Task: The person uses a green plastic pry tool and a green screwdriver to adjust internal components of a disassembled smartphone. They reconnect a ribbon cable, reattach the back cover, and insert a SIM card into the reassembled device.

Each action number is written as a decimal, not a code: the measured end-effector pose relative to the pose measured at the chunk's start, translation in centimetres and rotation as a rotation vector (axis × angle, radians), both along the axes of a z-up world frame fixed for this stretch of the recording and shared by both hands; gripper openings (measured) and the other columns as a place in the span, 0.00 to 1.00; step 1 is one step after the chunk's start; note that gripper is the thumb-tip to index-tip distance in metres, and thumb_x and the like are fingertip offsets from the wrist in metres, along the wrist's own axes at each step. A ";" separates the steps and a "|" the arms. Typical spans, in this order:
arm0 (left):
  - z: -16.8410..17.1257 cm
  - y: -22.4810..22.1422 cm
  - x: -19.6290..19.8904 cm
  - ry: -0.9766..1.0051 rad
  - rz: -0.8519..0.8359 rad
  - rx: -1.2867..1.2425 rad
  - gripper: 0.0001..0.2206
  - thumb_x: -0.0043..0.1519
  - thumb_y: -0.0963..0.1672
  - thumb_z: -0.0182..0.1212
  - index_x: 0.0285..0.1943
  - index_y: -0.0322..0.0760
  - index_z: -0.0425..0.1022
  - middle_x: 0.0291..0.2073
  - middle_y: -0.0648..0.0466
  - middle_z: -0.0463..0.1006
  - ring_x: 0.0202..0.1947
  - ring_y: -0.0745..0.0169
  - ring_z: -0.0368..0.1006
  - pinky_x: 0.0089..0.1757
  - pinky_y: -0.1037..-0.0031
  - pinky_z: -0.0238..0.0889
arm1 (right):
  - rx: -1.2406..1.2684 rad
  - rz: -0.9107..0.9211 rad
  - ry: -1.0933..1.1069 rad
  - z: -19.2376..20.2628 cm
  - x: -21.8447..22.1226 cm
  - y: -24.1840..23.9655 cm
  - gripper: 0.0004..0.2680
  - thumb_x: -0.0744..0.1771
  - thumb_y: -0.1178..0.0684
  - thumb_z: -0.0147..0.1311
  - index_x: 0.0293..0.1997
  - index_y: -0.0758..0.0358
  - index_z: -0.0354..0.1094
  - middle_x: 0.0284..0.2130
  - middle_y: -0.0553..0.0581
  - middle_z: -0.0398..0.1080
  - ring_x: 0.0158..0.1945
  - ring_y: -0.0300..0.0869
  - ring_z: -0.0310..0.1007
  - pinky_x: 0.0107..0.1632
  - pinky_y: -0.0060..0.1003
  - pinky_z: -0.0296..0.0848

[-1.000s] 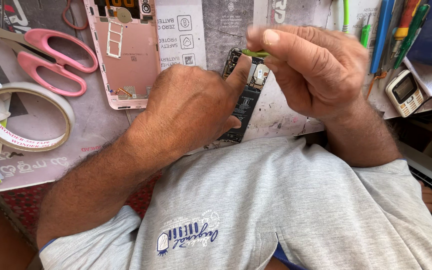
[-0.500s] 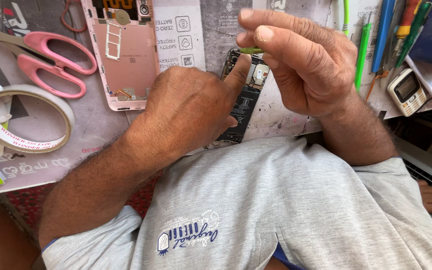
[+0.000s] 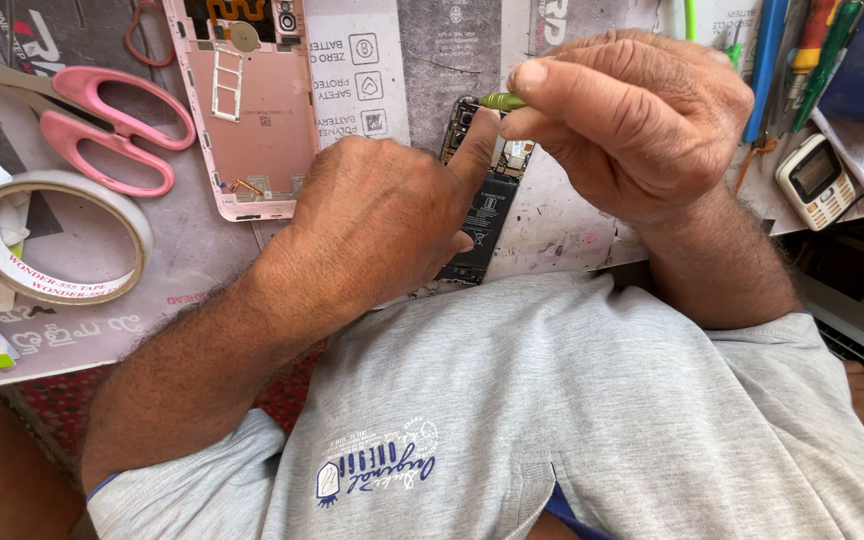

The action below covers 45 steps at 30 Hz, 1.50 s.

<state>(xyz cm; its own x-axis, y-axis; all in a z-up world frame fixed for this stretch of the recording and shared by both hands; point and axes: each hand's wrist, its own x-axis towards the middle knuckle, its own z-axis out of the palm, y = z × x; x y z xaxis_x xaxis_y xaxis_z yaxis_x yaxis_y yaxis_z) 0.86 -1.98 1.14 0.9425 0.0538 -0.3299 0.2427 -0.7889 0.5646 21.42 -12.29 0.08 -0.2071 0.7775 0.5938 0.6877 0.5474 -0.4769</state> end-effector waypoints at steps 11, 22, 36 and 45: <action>-0.5 -0.2 -0.2 -0.041 -0.006 0.007 0.44 0.52 0.54 0.73 0.72 0.29 0.56 0.15 0.52 0.77 0.14 0.58 0.75 0.17 0.65 0.69 | -0.020 -0.054 -0.036 0.2 -1.1 0.0 0.11 0.70 0.60 0.65 0.58 0.67 0.69 0.39 0.62 0.77 0.41 0.47 0.82 0.41 0.39 0.84; 0.0 0.0 -0.1 -0.027 -0.010 0.036 0.44 0.51 0.54 0.74 0.72 0.27 0.56 0.17 0.51 0.77 0.15 0.55 0.76 0.19 0.64 0.70 | -0.057 -0.086 -0.035 0.6 -1.5 -0.4 0.09 0.74 0.62 0.61 0.60 0.65 0.69 0.43 0.61 0.78 0.43 0.44 0.82 0.39 0.35 0.83; 0.1 0.1 -0.2 -0.114 0.017 0.030 0.43 0.49 0.53 0.75 0.70 0.26 0.60 0.18 0.50 0.78 0.18 0.51 0.77 0.23 0.61 0.71 | -0.123 -0.073 0.002 0.2 -1.0 -0.5 0.11 0.74 0.59 0.60 0.64 0.64 0.67 0.44 0.59 0.79 0.44 0.42 0.83 0.42 0.32 0.84; 0.3 -0.2 -0.2 -0.028 -0.022 0.090 0.44 0.50 0.54 0.74 0.71 0.26 0.58 0.18 0.49 0.79 0.19 0.51 0.78 0.23 0.62 0.71 | -0.084 -0.075 0.008 -0.2 -1.0 -0.7 0.12 0.75 0.62 0.61 0.66 0.64 0.67 0.45 0.60 0.78 0.45 0.44 0.83 0.46 0.34 0.85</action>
